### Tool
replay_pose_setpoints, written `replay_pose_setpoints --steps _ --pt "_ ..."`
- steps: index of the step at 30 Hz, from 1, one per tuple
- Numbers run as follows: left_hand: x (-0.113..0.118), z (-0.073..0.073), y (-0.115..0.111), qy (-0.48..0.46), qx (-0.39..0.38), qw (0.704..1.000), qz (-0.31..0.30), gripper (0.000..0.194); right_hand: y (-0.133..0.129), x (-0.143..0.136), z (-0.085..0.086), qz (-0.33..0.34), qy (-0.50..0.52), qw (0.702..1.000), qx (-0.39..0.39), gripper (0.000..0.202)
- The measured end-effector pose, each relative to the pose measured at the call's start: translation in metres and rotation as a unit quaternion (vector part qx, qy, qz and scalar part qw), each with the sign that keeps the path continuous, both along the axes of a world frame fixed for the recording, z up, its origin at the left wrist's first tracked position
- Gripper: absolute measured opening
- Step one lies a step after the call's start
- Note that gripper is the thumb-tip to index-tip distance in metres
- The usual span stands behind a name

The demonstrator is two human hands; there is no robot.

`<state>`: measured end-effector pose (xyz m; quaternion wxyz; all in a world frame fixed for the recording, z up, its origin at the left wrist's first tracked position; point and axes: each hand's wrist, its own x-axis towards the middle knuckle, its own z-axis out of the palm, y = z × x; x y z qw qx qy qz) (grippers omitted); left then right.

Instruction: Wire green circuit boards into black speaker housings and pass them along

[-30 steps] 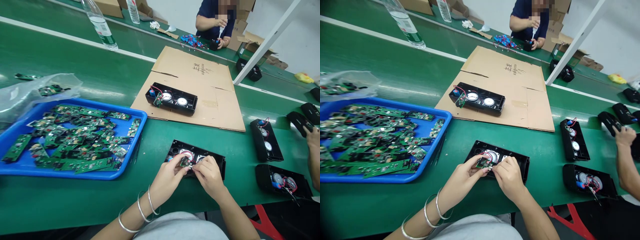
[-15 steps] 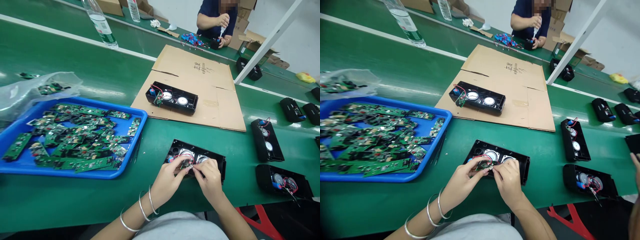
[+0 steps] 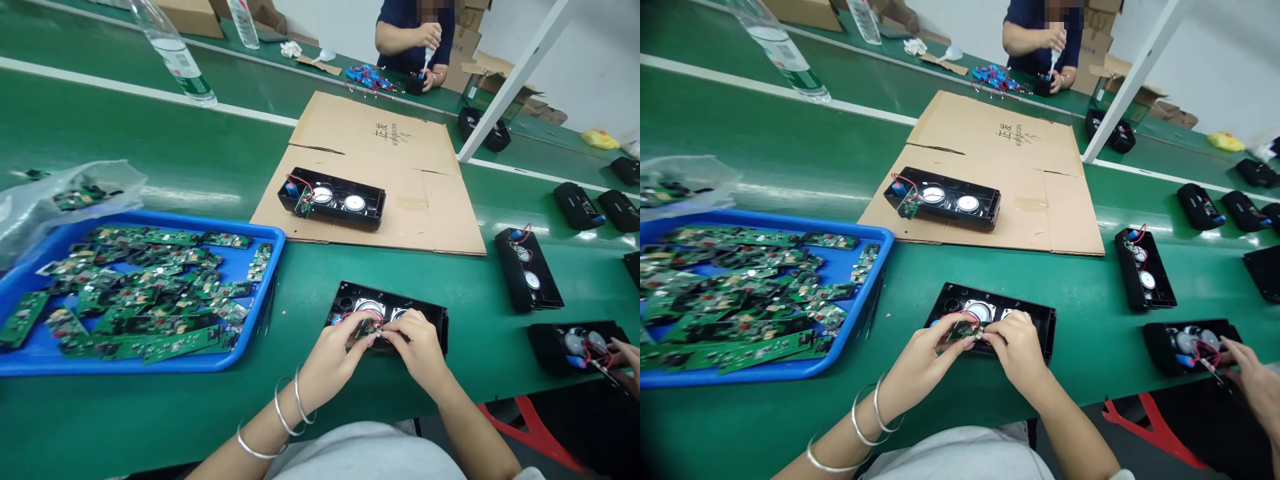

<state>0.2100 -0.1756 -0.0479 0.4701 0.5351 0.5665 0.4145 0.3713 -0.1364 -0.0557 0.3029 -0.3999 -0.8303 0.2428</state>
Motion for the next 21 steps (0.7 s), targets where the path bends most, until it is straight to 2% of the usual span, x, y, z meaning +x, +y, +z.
replay_pose_setpoints --steps 2,5,10,11,12,15,16,18,21 --pt "0.000 0.001 0.000 -0.014 -0.027 0.999 0.030 0.021 0.001 0.005 0.003 -0.024 0.028 0.999 -0.025 0.013" --pt "0.001 0.005 -0.003 -0.006 -0.046 0.997 0.059 0.022 0.001 0.017 0.006 -0.080 0.048 0.996 0.004 0.012" --pt "0.000 0.010 -0.009 0.041 -0.038 0.995 0.084 0.022 0.001 0.038 0.004 -0.070 -0.016 0.997 0.035 0.010" --pt "-0.001 0.011 -0.010 0.048 -0.036 0.994 0.090 0.022 0.001 0.040 0.005 -0.064 -0.041 0.996 0.046 0.014" --pt "-0.001 0.012 -0.010 0.054 -0.036 0.993 0.095 0.023 0.002 0.041 0.006 -0.053 -0.072 0.994 0.056 0.026" --pt "-0.001 0.014 -0.008 0.053 -0.055 0.992 0.104 0.023 0.004 0.037 0.008 0.003 -0.193 0.979 0.068 0.091" --pt "-0.001 0.014 -0.007 0.048 -0.067 0.991 0.103 0.024 0.004 0.034 0.009 0.015 -0.231 0.971 0.064 0.104" --pt "-0.002 0.014 -0.004 0.038 -0.093 0.990 0.100 0.028 0.003 0.028 0.008 0.021 -0.278 0.959 0.050 0.108" --pt "-0.001 0.014 -0.002 0.013 -0.135 0.986 0.096 0.044 -0.004 0.026 0.005 0.004 -0.272 0.962 0.020 0.093"
